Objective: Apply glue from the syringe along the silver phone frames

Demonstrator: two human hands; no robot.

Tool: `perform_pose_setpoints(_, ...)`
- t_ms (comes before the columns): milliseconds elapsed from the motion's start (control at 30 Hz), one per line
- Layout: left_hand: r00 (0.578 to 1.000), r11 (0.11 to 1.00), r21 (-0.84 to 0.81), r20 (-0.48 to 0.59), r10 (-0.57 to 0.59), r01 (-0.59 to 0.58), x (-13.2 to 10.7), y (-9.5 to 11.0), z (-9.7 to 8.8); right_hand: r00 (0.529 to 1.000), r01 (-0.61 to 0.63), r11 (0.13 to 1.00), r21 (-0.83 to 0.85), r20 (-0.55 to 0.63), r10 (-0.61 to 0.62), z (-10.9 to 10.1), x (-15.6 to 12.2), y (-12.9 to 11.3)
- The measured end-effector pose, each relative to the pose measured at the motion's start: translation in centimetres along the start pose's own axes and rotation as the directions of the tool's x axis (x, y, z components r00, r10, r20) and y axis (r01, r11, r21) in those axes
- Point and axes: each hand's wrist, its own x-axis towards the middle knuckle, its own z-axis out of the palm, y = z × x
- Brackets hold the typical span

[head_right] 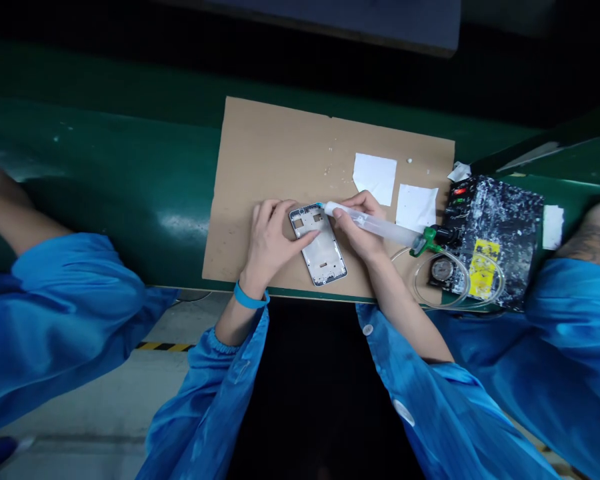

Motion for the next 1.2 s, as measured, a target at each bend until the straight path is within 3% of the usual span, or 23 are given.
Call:
perform_pose_setpoints(133, 0.992, 0.988, 0.155, 0.125, -0.011, -0.008, -0.4, 0.0, -1.4, 0.983, 0.055, 0.998, 0.031, -0.178, -0.048, -0.1, 0.4, 0.2)
perform_pose_setpoints(200, 0.982, 0.967, 0.254, 0.185, -0.036, -0.013, 0.6, -0.4, -2.1, 0.969, 0.064, 0.997, 0.045, -0.243, -0.051, 0.0, 0.4, 0.0)
perform_pose_setpoints(300, 0.981, 0.925, 0.381, 0.172, -0.085, 0.013, 5.0, -1.2, -3.2, 0.951, 0.058, 0.996, 0.068, -0.309, -0.035, 0.2, 0.3, -0.5)
perform_pose_setpoints(433, 1.000, 0.863, 0.505, -0.022, -0.021, 0.029, 12.5, -0.8, -4.9, 0.921, 0.085, 0.989, 0.122, -0.388, -0.032, 0.4, 0.3, -1.2)
perform_pose_setpoints(500, 0.999, 0.849, 0.528, -0.050, 0.006, 0.021, 14.4, -0.2, -5.5, 0.905, 0.088, 0.986, 0.143, -0.425, -0.019, 0.2, 0.4, -1.4)
perform_pose_setpoints(600, 0.999, 0.845, 0.532, 0.021, 0.038, -0.043, 14.5, -0.4, -5.5, 0.887, 0.056, 0.983, 0.176, -0.461, 0.032, -0.5, 0.7, -1.7)
perform_pose_setpoints(733, 0.990, 0.878, 0.468, 0.134, 0.037, -0.096, 13.0, -2.9, -4.6, 0.889, 0.010, 0.980, 0.199, -0.450, 0.082, -2.2, 0.7, -2.0)
perform_pose_setpoints(967, 0.991, 0.914, 0.391, 0.117, 0.068, -0.109, 11.5, -6.2, -3.1, 0.943, -0.080, 0.997, -0.023, -0.324, 0.068, -4.7, -0.1, -1.4)
perform_pose_setpoints(1200, 0.983, 0.902, 0.401, 0.140, 0.115, -0.163, 14.5, -6.4, -4.2, 0.983, -0.075, 0.991, -0.114, -0.175, 0.054, -4.9, -0.6, -0.6)
